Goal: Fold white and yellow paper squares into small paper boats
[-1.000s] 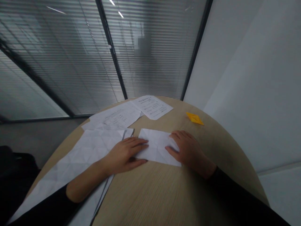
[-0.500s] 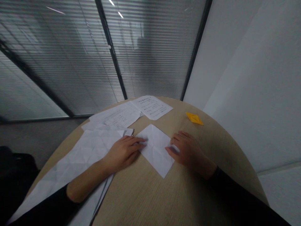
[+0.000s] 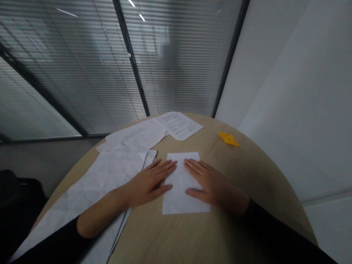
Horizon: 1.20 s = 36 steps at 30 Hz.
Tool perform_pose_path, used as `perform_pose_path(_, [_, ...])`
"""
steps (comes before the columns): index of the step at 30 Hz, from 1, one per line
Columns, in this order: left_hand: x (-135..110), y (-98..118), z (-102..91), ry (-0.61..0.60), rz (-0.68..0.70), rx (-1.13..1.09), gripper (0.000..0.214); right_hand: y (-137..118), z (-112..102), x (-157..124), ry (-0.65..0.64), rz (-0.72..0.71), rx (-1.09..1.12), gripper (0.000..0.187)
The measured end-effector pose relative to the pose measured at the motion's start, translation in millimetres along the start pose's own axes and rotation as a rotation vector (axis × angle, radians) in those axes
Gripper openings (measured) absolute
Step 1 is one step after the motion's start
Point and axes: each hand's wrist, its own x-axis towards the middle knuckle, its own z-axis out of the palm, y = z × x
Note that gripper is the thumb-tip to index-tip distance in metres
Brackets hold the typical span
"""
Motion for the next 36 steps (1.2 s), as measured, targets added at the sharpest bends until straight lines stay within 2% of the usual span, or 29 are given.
perform_pose_path(5, [-1.2, -3.5, 3.3, 0.013, 0.015, 0.007, 0.077, 19.2, 7.3, -4.3, 0.045, 0.064, -0.072, 0.097])
perform_pose_path(8, [-1.3, -4.9, 3.1, 0.003, 0.023, 0.021, 0.076, 26.0, 2.6, -3.3, 0.081, 0.126, -0.120, 0.090])
perform_pose_path(12, [1.4, -1.5, -1.1, 0.006, 0.074, 0.053, 0.068, 23.6, -8.3, 0.4, 0.184, 0.170, -0.151, 0.058])
perform_pose_path(16, [5.7, 1.0, -3.8, 0.120, 0.085, 0.095, 0.046, 18.5, -15.7, 0.8, 0.306, 0.196, -0.173, 0.019])
perform_pose_path(21, [6.1, -0.9, -4.8, 0.184, 0.081, 0.156, 0.038, 16.4, -17.1, 0.7, 0.433, 0.183, -0.206, 0.008])
perform_pose_path(24, [5.5, 3.5, -8.7, 0.180, 0.069, 0.103, 0.033, 14.2, -17.5, 1.3, 0.429, 0.132, -0.147, 0.023])
perform_pose_path(26, [5.5, 7.9, -12.0, 0.163, 0.072, 0.061, 0.038, 12.4, -18.8, 0.3, 0.391, 0.074, -0.092, 0.034])
perform_pose_path(30, [5.8, 12.2, -15.3, 0.128, 0.055, 0.069, 0.074, 6.8, -22.7, -5.0, 0.196, -0.155, 0.020, 0.050])
perform_pose_path(32, [6.0, 11.3, -14.3, 0.119, 0.012, 0.103, 0.087, 2.9, -22.8, -6.5, 0.112, -0.224, 0.056, 0.068])
perform_pose_path(34, [6.3, 9.3, -12.5, 0.116, -0.026, 0.130, 0.088, 0.1, -20.6, -5.9, 0.069, -0.196, 0.058, 0.092])
perform_pose_path(36, [6.3, 7.4, -10.9, 0.119, -0.045, 0.149, 0.084, -0.1, -16.7, -4.1, 0.055, -0.122, 0.042, 0.103])
